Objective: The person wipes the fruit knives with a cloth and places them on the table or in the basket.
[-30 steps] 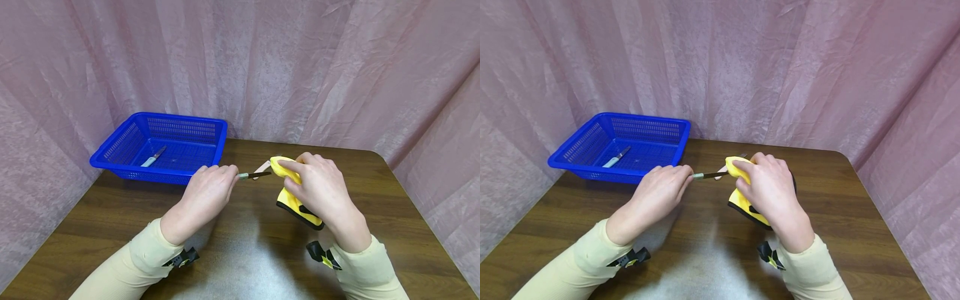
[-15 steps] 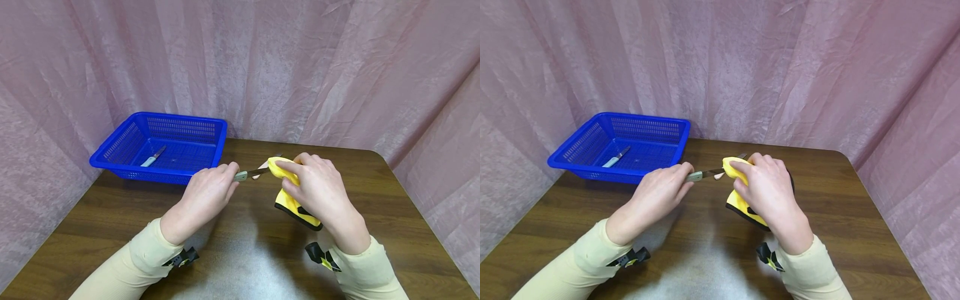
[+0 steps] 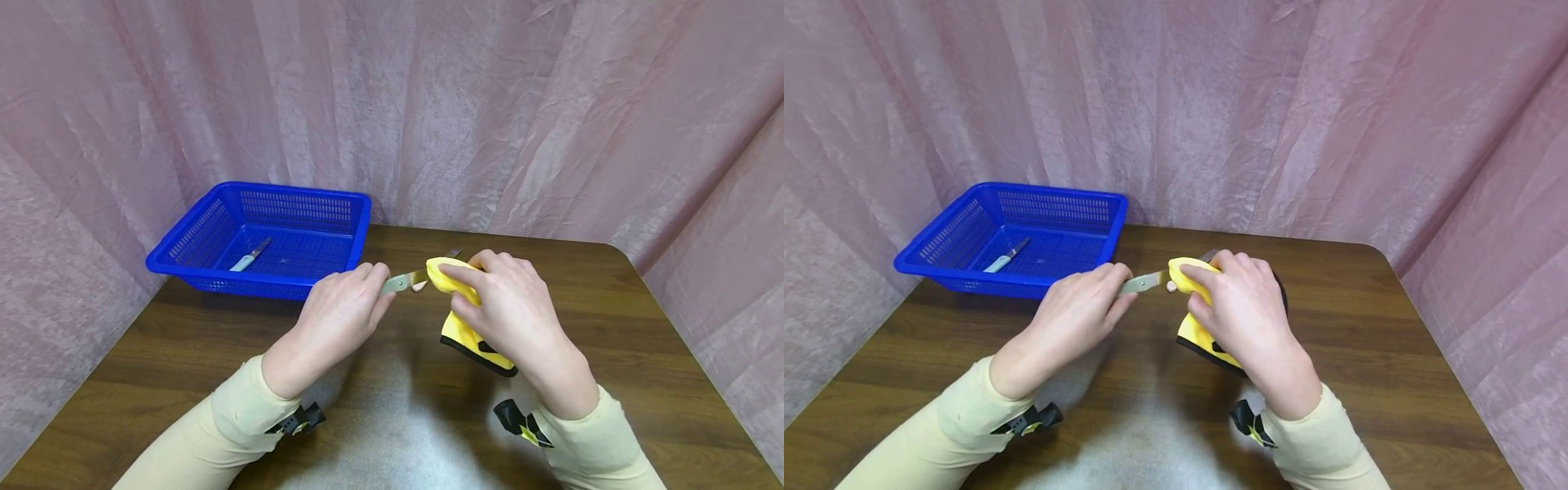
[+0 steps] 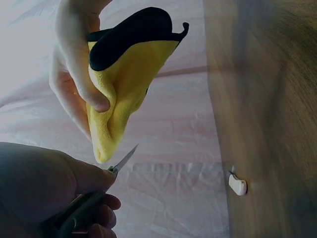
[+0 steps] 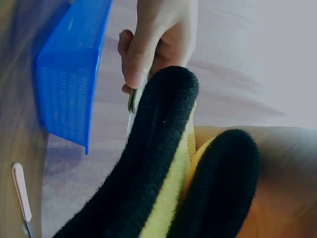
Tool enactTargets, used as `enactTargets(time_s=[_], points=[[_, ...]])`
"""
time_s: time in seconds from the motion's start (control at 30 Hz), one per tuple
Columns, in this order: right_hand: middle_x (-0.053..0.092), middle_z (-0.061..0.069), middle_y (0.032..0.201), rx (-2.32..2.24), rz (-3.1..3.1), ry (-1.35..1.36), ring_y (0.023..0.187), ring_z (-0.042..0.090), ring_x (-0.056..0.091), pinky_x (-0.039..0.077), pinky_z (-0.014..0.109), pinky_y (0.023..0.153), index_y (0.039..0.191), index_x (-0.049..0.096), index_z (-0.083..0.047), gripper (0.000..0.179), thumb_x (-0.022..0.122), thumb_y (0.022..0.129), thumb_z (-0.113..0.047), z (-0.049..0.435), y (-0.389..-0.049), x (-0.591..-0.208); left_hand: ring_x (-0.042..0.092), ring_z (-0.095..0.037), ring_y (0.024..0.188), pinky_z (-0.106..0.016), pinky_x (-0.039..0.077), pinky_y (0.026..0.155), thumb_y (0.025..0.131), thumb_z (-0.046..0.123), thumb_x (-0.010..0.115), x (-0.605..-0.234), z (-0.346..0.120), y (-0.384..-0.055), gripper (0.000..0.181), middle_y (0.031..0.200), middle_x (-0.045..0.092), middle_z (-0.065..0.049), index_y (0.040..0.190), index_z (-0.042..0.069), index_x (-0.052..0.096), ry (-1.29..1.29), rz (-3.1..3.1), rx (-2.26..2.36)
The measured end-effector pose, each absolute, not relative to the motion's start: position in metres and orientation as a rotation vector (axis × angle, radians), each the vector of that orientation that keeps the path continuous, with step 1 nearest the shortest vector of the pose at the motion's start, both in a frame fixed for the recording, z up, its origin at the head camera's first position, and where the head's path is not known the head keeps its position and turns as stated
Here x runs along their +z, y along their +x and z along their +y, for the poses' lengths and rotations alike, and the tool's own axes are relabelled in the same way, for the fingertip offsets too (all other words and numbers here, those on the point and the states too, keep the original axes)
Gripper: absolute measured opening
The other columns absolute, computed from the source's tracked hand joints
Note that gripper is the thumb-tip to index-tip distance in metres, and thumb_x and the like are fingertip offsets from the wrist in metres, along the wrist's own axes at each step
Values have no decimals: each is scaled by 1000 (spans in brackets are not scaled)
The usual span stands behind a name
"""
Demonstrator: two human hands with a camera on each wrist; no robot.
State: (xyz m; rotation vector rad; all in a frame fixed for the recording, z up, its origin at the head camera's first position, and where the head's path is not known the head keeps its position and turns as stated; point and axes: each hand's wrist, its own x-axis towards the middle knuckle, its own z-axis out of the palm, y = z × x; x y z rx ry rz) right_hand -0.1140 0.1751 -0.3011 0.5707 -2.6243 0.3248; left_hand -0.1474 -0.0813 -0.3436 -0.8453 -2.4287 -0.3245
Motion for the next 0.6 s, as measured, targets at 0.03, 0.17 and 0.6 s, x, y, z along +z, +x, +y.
enactTargets(time_s=[0.03,0.17,0.6], points=[[69,6,102,320,-2625,579,89,29,60,48,51,93,136,81,-24,47,73,91,-10,174,-114,-302,57,-26,59,-41,43,51,104,22,79,-344,-81,-147,22,78,54,0,98,11,61,-846,-2435,-323],[69,6,104,299,-2629,620,92,29,61,49,51,96,136,81,-24,48,73,92,-9,170,-114,-304,56,-25,58,-40,43,51,105,23,79,-343,-81,-147,22,77,53,1,97,12,60,-853,-2446,-330],[70,6,105,292,-2608,704,94,30,62,49,51,98,134,82,-23,46,77,90,-10,163,-114,-311,54,-22,59,-39,44,53,104,23,79,-344,-79,-147,24,76,53,3,95,13,59,-882,-2456,-335]])
